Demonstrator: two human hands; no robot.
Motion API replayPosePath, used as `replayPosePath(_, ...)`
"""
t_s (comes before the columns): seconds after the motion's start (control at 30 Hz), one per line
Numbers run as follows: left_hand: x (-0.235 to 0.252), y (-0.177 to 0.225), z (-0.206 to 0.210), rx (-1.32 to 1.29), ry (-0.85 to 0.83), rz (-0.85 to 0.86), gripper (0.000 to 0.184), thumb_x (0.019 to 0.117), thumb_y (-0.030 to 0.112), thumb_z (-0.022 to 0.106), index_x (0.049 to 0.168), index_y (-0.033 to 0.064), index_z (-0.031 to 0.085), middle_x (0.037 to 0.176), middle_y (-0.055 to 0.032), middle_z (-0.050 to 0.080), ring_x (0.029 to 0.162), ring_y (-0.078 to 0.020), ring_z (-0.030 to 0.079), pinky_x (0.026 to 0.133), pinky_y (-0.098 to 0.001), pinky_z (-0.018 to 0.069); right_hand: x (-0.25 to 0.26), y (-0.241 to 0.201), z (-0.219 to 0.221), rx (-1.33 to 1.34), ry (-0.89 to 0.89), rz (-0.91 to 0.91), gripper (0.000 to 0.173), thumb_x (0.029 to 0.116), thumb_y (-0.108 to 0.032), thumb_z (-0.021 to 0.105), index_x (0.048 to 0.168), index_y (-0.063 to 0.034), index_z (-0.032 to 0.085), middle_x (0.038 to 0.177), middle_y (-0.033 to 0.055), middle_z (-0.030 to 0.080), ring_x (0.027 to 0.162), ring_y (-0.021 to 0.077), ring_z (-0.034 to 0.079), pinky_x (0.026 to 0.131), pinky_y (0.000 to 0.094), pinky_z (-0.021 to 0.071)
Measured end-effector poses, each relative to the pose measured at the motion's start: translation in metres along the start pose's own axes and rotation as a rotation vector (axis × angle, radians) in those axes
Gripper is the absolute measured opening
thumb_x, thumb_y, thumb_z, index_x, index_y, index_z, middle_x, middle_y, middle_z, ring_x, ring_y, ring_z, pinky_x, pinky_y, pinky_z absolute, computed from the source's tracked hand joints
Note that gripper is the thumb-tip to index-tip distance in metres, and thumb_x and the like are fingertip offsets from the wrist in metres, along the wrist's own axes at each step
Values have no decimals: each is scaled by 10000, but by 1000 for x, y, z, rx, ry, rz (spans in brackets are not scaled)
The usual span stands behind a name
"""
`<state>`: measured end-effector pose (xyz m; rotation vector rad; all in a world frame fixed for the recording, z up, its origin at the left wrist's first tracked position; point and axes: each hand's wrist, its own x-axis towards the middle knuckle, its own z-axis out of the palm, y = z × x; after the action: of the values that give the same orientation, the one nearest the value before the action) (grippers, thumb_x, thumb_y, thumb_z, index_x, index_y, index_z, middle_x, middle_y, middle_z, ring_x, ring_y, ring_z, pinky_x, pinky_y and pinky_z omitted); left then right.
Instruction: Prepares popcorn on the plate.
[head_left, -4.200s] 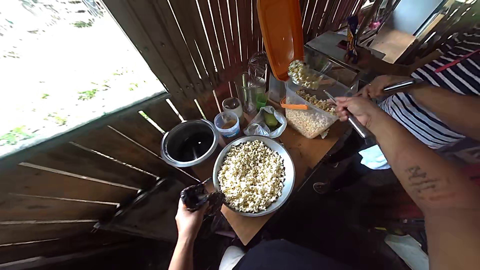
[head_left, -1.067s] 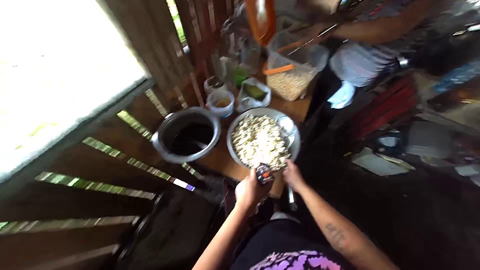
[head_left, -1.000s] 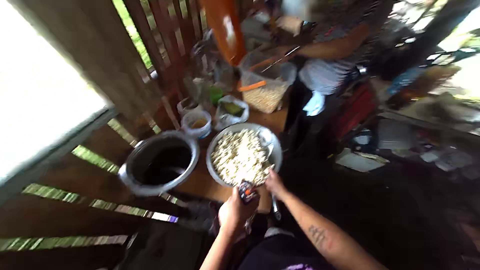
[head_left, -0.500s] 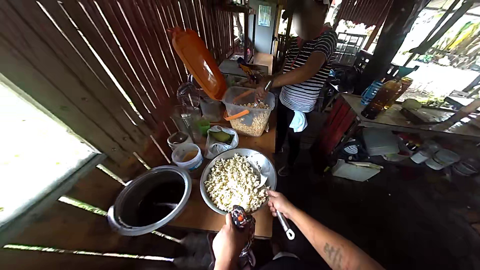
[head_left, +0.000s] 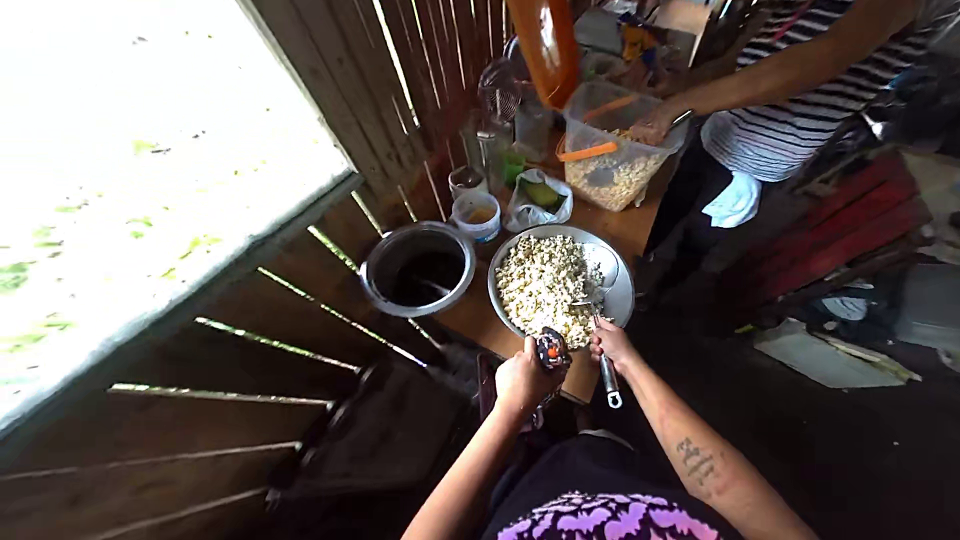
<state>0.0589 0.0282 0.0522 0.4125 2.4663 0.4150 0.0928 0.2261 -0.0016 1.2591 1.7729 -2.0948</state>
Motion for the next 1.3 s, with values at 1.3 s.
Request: replayPosePath(1.3, 2, 14, 61, -217, 507, -366, 759, 790, 382, 838, 1392, 21, 550, 1049, -232, 736, 988, -445, 718, 828, -667, 539, 47, -66, -162, 76, -767, 159, 473, 1054, -70, 249, 1502, -70, 399, 599, -90, 379, 402, 6, 351, 371, 155, 334)
